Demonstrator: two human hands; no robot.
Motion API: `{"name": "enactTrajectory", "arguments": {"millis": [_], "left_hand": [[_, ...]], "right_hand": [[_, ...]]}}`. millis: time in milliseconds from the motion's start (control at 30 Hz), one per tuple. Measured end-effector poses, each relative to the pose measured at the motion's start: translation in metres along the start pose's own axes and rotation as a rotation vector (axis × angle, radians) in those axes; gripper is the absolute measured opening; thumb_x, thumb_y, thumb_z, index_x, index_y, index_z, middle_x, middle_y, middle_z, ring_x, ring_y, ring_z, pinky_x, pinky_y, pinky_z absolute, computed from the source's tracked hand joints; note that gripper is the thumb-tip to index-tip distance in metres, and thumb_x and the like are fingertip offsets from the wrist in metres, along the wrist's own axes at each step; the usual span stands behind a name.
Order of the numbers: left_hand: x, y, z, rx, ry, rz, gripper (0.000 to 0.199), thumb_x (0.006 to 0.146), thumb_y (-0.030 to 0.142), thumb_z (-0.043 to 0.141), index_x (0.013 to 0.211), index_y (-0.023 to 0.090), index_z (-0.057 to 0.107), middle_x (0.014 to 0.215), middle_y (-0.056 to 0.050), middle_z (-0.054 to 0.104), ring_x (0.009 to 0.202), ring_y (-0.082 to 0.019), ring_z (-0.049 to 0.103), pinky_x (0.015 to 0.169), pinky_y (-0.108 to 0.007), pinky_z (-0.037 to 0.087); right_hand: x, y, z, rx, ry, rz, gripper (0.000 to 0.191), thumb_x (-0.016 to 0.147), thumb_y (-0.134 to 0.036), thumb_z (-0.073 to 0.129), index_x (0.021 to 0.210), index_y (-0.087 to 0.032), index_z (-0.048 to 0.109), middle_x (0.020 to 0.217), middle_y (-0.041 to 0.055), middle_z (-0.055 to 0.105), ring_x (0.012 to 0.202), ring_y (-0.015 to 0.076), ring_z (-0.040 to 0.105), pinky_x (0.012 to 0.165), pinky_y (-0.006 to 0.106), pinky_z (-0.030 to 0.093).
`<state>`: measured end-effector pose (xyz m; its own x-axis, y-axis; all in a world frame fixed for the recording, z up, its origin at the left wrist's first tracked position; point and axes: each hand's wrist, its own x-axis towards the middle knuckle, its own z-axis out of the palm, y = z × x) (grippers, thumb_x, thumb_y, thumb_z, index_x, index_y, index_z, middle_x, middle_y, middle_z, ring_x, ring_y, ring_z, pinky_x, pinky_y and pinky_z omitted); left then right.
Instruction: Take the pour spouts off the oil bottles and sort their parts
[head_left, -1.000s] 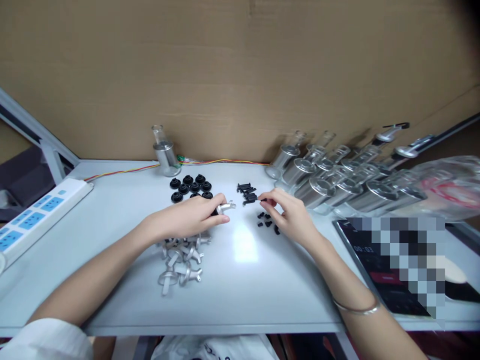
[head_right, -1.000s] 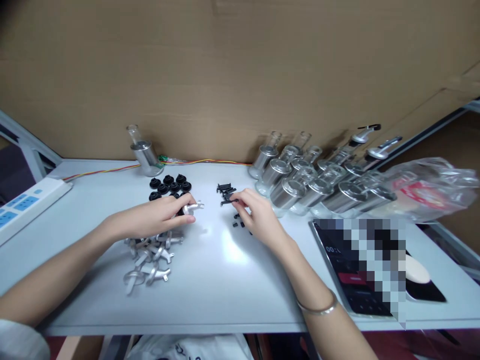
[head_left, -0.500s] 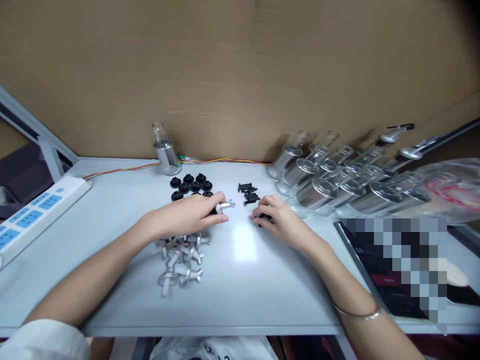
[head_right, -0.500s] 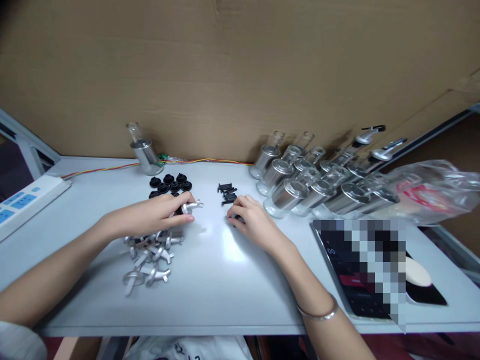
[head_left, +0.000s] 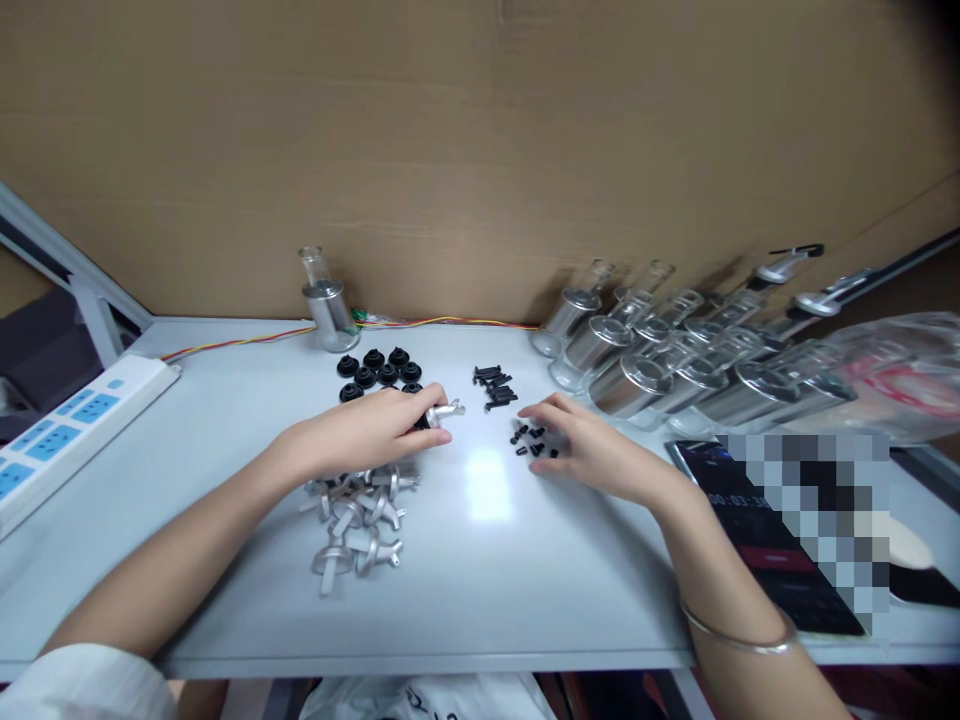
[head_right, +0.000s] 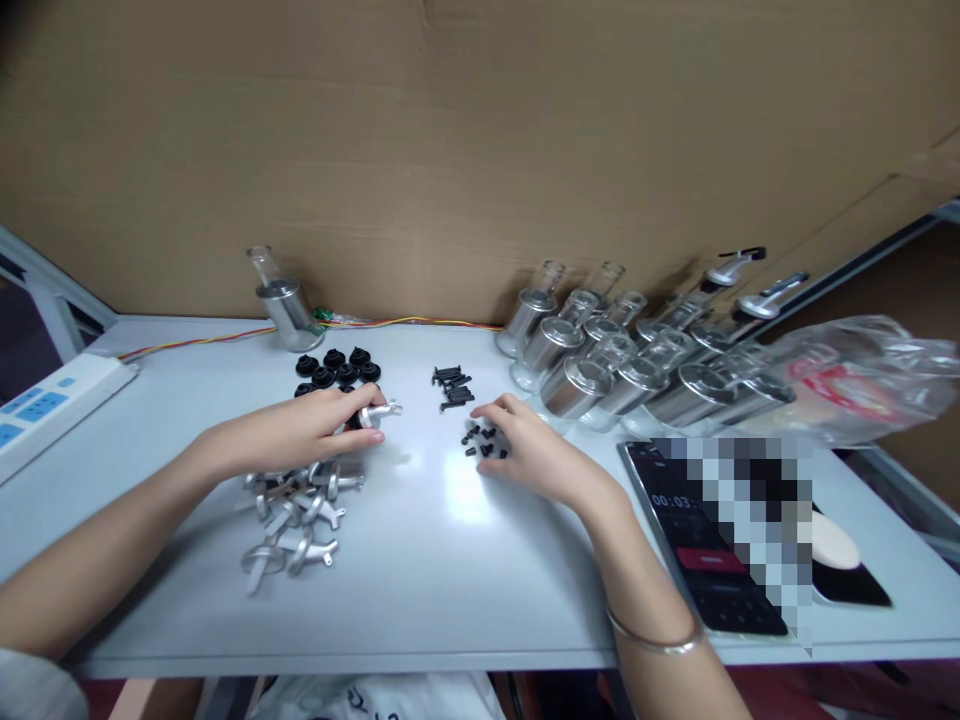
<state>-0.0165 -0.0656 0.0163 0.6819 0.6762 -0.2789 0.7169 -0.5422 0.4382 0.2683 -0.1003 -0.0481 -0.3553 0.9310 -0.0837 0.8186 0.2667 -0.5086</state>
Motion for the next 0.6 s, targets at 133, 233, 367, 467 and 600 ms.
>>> {"name": "enactTrajectory", "arguments": {"millis": [133,233,367,467,600], "left_hand": [[0.0,0.001,0.0,0.003,-0.005,-0.016,0.035,0.093,0.051,0.034,0.108,0.022,0.047,0.075,-0.002,0.057,0.067,-0.019,0.055,0.058,-0.025,0.037],[0.001,0.0,0.0,-0.008,-0.004,-0.019,0.036,0.092,0.051,0.035,0.108,0.022,0.047,0.075,-0.002,0.058,0.066,-0.019,0.055,0.058,-0.025,0.037],[0.001,0.0,0.001,-0.011,0.0,-0.023,0.036,0.092,0.052,0.036,0.108,0.022,0.048,0.076,-0.002,0.058,0.068,-0.02,0.056,0.059,-0.026,0.037],[0.001,-0.001,0.001,-0.004,-0.01,-0.02,0.035,0.092,0.05,0.035,0.108,0.022,0.047,0.076,-0.002,0.058,0.067,-0.019,0.055,0.058,-0.025,0.037],[0.0,0.0,0.0,-0.007,-0.015,-0.012,0.033,0.093,0.05,0.036,0.108,0.022,0.047,0.076,-0.001,0.058,0.068,-0.019,0.055,0.06,-0.025,0.037]], "right_hand": [[0.0,0.006,0.001,0.039,-0.058,0.035,0.037,0.073,-0.019,0.066,0.109,-0.021,0.06,0.106,0.0056,0.054,0.087,0.0169,0.058,0.083,0.032,0.047],[0.001,0.001,0.001,0.052,-0.073,0.019,0.03,0.074,-0.019,0.065,0.104,-0.021,0.062,0.103,0.0051,0.055,0.082,0.0155,0.058,0.08,0.031,0.047],[0.001,-0.007,-0.001,0.074,-0.108,-0.015,0.022,0.076,-0.017,0.063,0.097,-0.02,0.064,0.1,0.0052,0.057,0.081,0.0154,0.058,0.077,0.03,0.047],[0.0,-0.011,-0.002,0.109,-0.135,-0.025,0.019,0.075,-0.015,0.062,0.093,-0.02,0.065,0.097,0.0043,0.057,0.079,0.0143,0.057,0.074,0.029,0.047],[-0.002,-0.016,-0.003,0.095,-0.143,-0.008,0.018,0.074,-0.019,0.066,0.091,-0.019,0.062,0.095,0.0043,0.056,0.078,0.0149,0.056,0.073,0.029,0.048]]}}
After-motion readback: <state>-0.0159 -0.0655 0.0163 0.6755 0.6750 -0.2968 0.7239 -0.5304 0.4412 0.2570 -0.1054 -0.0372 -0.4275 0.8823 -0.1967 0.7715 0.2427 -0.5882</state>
